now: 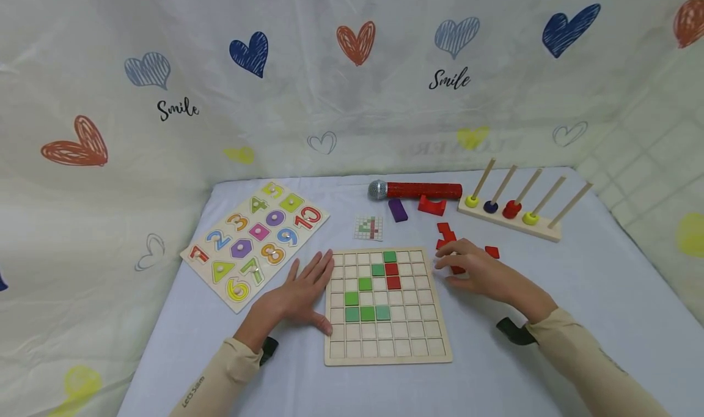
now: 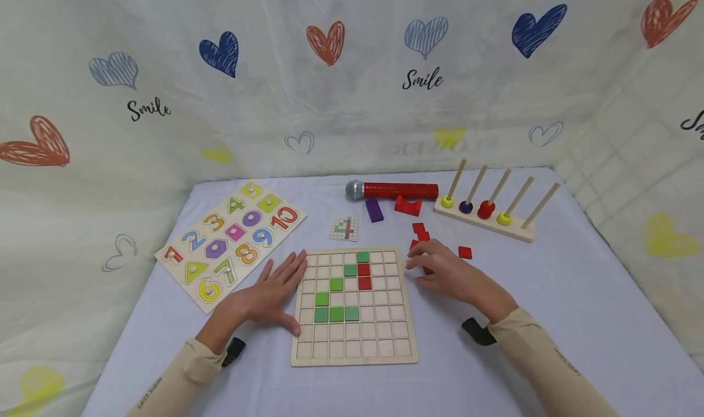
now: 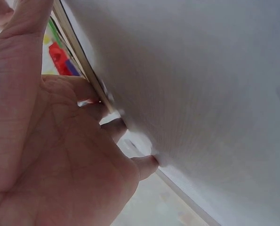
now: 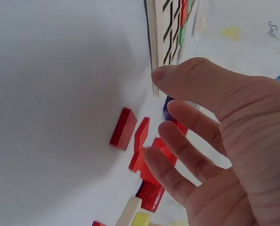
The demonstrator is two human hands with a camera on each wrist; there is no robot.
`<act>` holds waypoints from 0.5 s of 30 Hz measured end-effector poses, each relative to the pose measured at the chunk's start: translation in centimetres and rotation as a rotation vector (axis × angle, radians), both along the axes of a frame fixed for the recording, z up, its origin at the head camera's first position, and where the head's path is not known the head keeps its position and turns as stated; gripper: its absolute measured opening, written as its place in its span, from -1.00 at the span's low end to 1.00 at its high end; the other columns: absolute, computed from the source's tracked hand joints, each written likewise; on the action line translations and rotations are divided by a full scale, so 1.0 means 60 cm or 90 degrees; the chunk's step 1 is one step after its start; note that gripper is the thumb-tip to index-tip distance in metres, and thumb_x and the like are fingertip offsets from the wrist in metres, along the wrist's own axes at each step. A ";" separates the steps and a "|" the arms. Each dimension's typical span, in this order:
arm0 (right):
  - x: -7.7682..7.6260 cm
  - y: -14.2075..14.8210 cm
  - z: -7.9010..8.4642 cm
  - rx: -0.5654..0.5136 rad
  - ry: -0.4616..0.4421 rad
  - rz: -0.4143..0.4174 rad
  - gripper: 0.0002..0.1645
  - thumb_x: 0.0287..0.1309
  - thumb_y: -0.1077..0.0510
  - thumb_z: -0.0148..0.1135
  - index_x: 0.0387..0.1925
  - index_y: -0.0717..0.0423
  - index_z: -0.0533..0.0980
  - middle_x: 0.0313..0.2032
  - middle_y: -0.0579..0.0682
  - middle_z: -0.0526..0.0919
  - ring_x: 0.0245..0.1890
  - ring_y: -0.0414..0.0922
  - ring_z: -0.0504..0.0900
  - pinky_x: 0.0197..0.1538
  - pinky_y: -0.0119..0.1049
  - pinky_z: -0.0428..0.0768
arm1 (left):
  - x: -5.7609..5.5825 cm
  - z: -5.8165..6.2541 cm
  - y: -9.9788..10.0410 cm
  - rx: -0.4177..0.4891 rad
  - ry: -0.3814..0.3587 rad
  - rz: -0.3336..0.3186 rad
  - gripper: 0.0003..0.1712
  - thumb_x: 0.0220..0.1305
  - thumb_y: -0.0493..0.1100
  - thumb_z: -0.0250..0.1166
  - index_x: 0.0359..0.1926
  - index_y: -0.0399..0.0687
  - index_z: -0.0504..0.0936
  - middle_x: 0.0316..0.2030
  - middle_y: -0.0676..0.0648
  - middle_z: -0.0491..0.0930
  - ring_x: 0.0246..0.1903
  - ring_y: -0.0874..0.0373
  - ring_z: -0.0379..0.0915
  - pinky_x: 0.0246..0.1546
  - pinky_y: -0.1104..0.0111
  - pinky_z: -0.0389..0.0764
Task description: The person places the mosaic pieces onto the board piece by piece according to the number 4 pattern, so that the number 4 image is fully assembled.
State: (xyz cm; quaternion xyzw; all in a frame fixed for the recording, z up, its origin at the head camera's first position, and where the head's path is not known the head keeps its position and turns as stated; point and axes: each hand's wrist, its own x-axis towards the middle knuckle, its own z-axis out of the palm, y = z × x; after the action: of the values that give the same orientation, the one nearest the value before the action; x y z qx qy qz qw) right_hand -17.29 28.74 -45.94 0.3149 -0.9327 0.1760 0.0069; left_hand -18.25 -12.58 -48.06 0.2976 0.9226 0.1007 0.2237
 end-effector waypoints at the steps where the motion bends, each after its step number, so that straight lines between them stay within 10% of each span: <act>1: 0.000 0.003 0.000 0.006 -0.002 -0.011 -0.60 0.05 0.33 0.64 -0.03 0.10 0.79 0.13 0.13 0.72 0.16 0.11 0.62 0.02 -0.10 0.83 | 0.000 0.000 0.000 0.000 0.000 -0.001 0.64 0.00 0.45 0.60 0.74 -0.18 -0.20 0.77 -0.15 -0.39 0.76 -0.16 -0.50 0.68 -0.32 -0.37; 15: -0.004 0.033 -0.009 0.027 -0.010 -0.033 -0.68 0.06 0.39 0.61 -0.16 0.02 0.81 -0.11 -0.04 0.70 -0.03 -0.06 0.61 -0.03 -0.15 0.81 | 0.001 0.001 -0.002 0.012 -0.003 0.002 0.64 0.00 0.45 0.60 0.74 -0.19 -0.20 0.77 -0.16 -0.39 0.76 -0.17 -0.50 0.68 -0.32 -0.37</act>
State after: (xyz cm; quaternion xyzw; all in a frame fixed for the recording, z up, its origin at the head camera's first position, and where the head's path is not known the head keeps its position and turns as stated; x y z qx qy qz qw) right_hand -17.54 30.74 -46.48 0.2889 -0.9441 0.1585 -0.0025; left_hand -18.18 -12.71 -47.99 0.2983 0.9215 0.1104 0.2230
